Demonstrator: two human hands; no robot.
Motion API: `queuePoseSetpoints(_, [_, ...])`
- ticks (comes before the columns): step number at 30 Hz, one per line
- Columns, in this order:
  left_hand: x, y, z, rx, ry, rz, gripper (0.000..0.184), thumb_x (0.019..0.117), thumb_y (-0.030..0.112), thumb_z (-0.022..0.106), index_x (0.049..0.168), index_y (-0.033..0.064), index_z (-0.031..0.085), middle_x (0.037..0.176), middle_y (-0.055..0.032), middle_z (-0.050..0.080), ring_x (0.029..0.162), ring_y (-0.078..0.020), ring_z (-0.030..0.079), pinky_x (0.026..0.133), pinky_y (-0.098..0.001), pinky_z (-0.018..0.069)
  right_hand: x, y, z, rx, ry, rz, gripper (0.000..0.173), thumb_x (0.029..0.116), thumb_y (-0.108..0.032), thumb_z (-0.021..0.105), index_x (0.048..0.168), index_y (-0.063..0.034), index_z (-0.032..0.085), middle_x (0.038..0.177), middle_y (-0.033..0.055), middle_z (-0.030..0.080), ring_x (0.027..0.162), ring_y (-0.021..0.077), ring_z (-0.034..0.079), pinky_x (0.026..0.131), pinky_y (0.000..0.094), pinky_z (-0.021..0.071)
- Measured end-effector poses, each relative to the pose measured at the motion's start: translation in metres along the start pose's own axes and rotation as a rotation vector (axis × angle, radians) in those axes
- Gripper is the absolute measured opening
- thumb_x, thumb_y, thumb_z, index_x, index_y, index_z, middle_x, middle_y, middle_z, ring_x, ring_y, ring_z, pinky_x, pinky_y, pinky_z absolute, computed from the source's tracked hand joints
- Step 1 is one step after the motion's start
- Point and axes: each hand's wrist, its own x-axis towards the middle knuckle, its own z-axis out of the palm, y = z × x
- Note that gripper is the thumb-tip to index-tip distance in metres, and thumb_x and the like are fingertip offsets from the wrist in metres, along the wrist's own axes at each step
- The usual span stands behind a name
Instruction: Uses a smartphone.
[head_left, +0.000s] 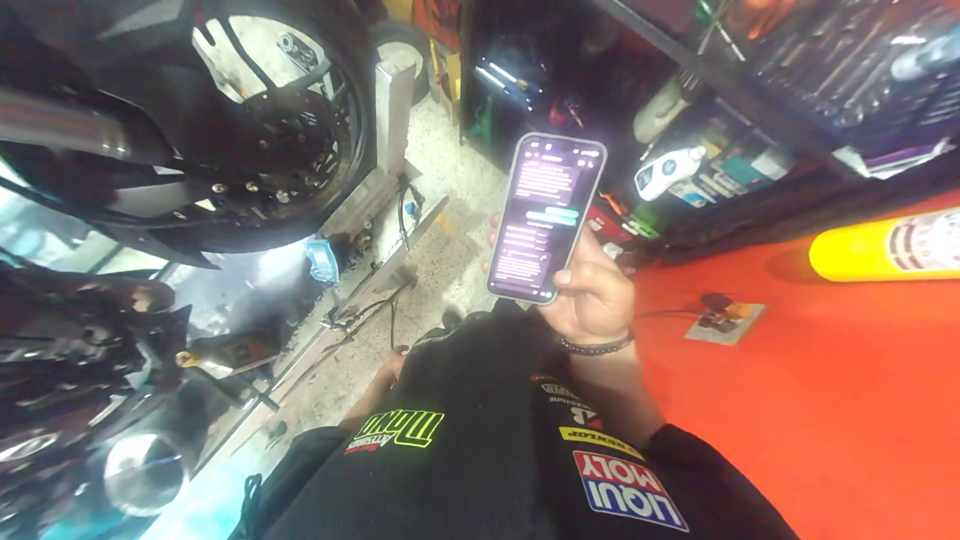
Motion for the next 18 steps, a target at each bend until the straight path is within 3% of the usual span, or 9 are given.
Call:
queuePoseSetpoints(2, [-0.007,0.007,-0.001,-0.046,0.003,0.001,0.049,0.1015,0.045,0.056,0.138,0.0128,0.061,0.128,-0.0167,0.067,0.120,-0.0309,0.064,0.102,-0.0561,0.0506,0.001,0.000,0.000,-0.001,0.003,0.002,0.072,0.0855,0.001,0.050,0.153,-0.0106,0.028,0.145,0.0274,0.047,0.128,0.0430,0.055,0.103,0.0635,0.0485])
queuePoseSetpoints(6, [-0.041,0.034,-0.008,-0.113,-0.049,-0.026,0.046,0.1026,0.039,0.056,0.141,0.0124,0.059,0.132,-0.0174,0.066,0.122,-0.0319,0.063,0.104,-0.0552,0.0496,0.001,0.001,-0.001,0.009,0.009,0.000,0.071,0.0858,0.002,0.050,0.153,-0.0091,0.029,0.145,0.0289,0.047,0.128,0.0442,0.054,0.103,0.0641,0.0482])
queuePoseSetpoints(9, [-0.058,0.045,-0.011,-0.138,-0.130,-0.021,0.043,0.1059,0.035,0.052,0.139,0.0087,0.060,0.131,-0.0195,0.065,0.122,-0.0327,0.062,0.105,-0.0545,0.0482,0.001,0.001,-0.001,-0.005,0.018,-0.008,0.070,0.0856,0.002,0.050,0.152,-0.0106,0.031,0.142,0.0246,0.051,0.125,0.0387,0.058,0.102,0.0601,0.0502])
queuePoseSetpoints(13, [-0.071,0.053,-0.015,-0.157,-0.237,-0.019,0.041,0.1062,0.032,0.052,0.135,0.0047,0.061,0.125,-0.0198,0.066,0.114,-0.0300,0.064,0.100,-0.0514,0.0504,0.001,0.000,-0.002,0.003,0.020,-0.014,0.070,0.0858,0.001,0.050,0.152,-0.0104,0.031,0.144,0.0260,0.050,0.126,0.0408,0.057,0.102,0.0617,0.0497])
queuePoseSetpoints(18, [-0.067,0.043,-0.015,-0.296,-0.229,-0.035,0.036,0.1028,0.022,0.060,0.135,0.0054,0.060,0.116,-0.0175,0.069,0.102,-0.0262,0.067,0.091,-0.0473,0.0553,0.001,0.000,-0.003,0.001,0.030,-0.012,0.071,0.0856,0.001,0.050,0.153,-0.0103,0.031,0.144,0.0268,0.049,0.127,0.0420,0.056,0.103,0.0629,0.0487])
